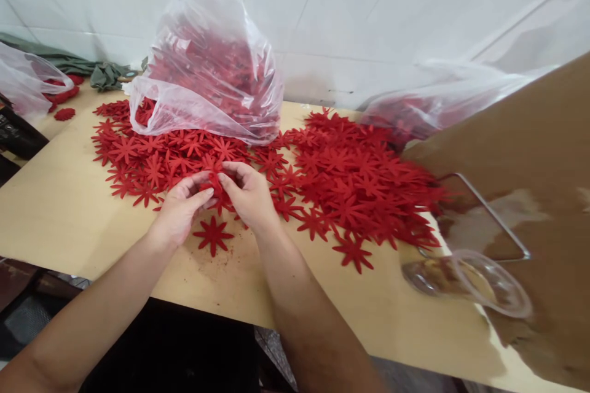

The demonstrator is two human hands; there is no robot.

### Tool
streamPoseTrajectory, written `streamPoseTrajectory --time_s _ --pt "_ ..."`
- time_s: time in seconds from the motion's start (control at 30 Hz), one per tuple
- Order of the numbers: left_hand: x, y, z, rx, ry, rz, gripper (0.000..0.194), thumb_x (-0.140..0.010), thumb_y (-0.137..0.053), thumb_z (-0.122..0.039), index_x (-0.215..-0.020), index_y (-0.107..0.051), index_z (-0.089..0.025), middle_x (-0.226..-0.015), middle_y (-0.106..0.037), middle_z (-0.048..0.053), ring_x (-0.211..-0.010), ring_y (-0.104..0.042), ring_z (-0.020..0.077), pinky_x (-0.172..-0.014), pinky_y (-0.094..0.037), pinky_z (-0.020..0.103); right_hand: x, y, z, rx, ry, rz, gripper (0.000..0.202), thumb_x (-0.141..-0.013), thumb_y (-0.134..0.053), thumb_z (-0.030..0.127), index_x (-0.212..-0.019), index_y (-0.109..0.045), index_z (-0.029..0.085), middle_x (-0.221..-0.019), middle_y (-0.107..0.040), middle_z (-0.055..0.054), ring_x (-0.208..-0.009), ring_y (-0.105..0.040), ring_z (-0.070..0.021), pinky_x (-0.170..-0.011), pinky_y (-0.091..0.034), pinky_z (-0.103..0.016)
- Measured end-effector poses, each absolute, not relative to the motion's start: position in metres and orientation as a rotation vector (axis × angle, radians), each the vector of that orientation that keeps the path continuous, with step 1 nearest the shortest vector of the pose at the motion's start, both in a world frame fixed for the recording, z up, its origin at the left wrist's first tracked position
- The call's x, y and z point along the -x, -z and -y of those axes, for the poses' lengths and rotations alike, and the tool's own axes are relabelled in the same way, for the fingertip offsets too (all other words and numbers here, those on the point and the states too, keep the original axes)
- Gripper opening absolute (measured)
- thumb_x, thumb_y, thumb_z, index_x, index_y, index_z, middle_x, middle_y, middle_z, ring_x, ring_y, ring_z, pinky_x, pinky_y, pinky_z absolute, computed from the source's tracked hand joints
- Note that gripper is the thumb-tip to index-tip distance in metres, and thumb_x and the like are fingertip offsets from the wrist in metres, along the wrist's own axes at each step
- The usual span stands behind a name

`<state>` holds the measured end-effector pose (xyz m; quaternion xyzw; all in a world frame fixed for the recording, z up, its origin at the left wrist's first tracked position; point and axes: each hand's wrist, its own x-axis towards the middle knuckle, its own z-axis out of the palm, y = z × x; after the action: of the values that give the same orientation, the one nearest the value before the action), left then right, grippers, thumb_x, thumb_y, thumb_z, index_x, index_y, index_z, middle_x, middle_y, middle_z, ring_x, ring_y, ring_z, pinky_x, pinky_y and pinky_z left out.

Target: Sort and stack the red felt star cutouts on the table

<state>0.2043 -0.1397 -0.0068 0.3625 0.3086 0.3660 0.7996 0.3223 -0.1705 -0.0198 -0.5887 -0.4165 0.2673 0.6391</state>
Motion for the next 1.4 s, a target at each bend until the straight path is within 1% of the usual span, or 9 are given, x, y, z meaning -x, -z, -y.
streamPoseTrajectory --time_s 0.3,0.5,0.6,0.77,0.83,0.97,1.2,1.3,1.4 --pt "-0.207 0.004 0.14 -0.916 -0.955 -0.733 0.013 -0.067 -0.061 -0.012 -0.078 -0.058 -0.015 -0.075 -0.059 -0.002 -0.064 -0.055 0.0059 -0.056 -0.047 0.018 -0.321 0.005 0.189 1.151 -0.978 0.953 0.029 -0.061 -0.075 0.037 -0.082 -0.063 0.02 -0.084 -0.067 -0.002 -0.075 -0.062 -0.0135 -0.075 -0.053 -0.03" --pt "-0.206 0.002 0.141 -0.941 -0.897 -0.76 0.011 -0.069 -0.059 -0.013 -0.079 -0.056 -0.016 -0.073 -0.06 -0.003 -0.059 -0.053 0.005 -0.051 -0.044 0.017 -0.321 0.011 0.188 1.156 -0.915 0.934 0.033 -0.056 -0.077 0.037 -0.078 -0.058 0.021 -0.074 -0.063 0.001 -0.066 -0.059 -0.0122 -0.064 -0.053 -0.028" --pt "-0.205 0.002 0.142 -0.96 -0.873 -0.766 0.011 -0.069 -0.058 -0.013 -0.08 -0.056 -0.016 -0.074 -0.061 -0.002 -0.059 -0.053 0.0056 -0.052 -0.044 0.017 -0.322 0.016 0.185 1.197 -0.869 0.913 0.046 -0.052 -0.079 0.035 -0.089 -0.056 0.022 -0.082 -0.062 0.0 -0.07 -0.059 -0.013 -0.063 -0.053 -0.027" --pt "-0.204 0.002 0.142 -0.957 -0.856 -0.766 0.011 -0.069 -0.058 -0.014 -0.079 -0.057 -0.016 -0.076 -0.061 -0.002 -0.061 -0.053 0.006 -0.051 -0.042 0.017 -0.324 0.014 0.185 1.279 -0.573 0.967 0.066 -0.054 -0.077 0.034 -0.115 -0.051 0.027 -0.112 -0.056 -0.006 -0.085 -0.058 -0.016 -0.073 -0.052 -0.032" --pt "-0.203 0.002 0.141 -0.949 -0.854 -0.748 0.01 -0.068 -0.058 -0.014 -0.078 -0.057 -0.016 -0.074 -0.059 -0.002 -0.059 -0.052 0.0055 -0.05 -0.042 0.017 -0.325 0.011 0.187 1.288 -0.533 1.005 0.052 -0.06 -0.073 0.036 -0.108 -0.057 0.027 -0.109 -0.058 -0.005 -0.086 -0.058 -0.017 -0.075 -0.051 -0.033" --pt "-0.202 0.002 0.14 -0.926 -0.849 -0.725 0.012 -0.066 -0.06 -0.014 -0.078 -0.056 -0.016 -0.072 -0.058 -0.003 -0.056 -0.05 0.0046 -0.049 -0.041 0.017 -0.326 0.01 0.188 1.228 -0.578 0.977 0.019 -0.066 -0.066 0.04 -0.073 -0.063 0.022 -0.079 -0.063 -0.002 -0.077 -0.059 -0.0166 -0.072 -0.049 -0.032" --pt "-0.198 0.004 0.14 -0.867 -0.81 -0.708 0.017 -0.064 -0.064 -0.017 -0.08 -0.057 -0.016 -0.074 -0.057 -0.004 -0.061 -0.051 0.0049 -0.051 -0.043 0.016 -0.391 0.013 0.195 1.037 -0.737 0.489 0.016 -0.072 -0.056 0.033 -0.062 -0.052 0.021 -0.062 -0.055 0.002 -0.058 -0.053 -0.0113 -0.054 -0.046 -0.025" --pt "-0.197 0.003 0.141 -0.846 -0.788 -0.685 0.017 -0.064 -0.064 -0.017 -0.08 -0.058 -0.016 -0.076 -0.057 -0.003 -0.063 -0.052 0.0053 -0.053 -0.044 0.017 -0.434 0.011 0.21 0.989 -0.641 0.424 0.032 -0.083 -0.04 0.044 -0.066 -0.053 0.02 -0.066 -0.057 -0.001 -0.059 -0.052 -0.0113 -0.053 -0.046 -0.025" --pt "-0.197 0.003 0.142 -0.828 -0.773 -0.677 0.018 -0.064 -0.064 -0.017 -0.08 -0.058 -0.017 -0.077 -0.057 -0.003 -0.064 -0.052 0.0059 -0.055 -0.044 0.018 -0.438 0.011 0.217 1.109 -0.666 0.39 0.044 -0.084 -0.034 0.054 -0.071 -0.056 0.019 -0.073 -0.061 -0.005 -0.06 -0.054 -0.0126 -0.051 -0.048 -0.026"
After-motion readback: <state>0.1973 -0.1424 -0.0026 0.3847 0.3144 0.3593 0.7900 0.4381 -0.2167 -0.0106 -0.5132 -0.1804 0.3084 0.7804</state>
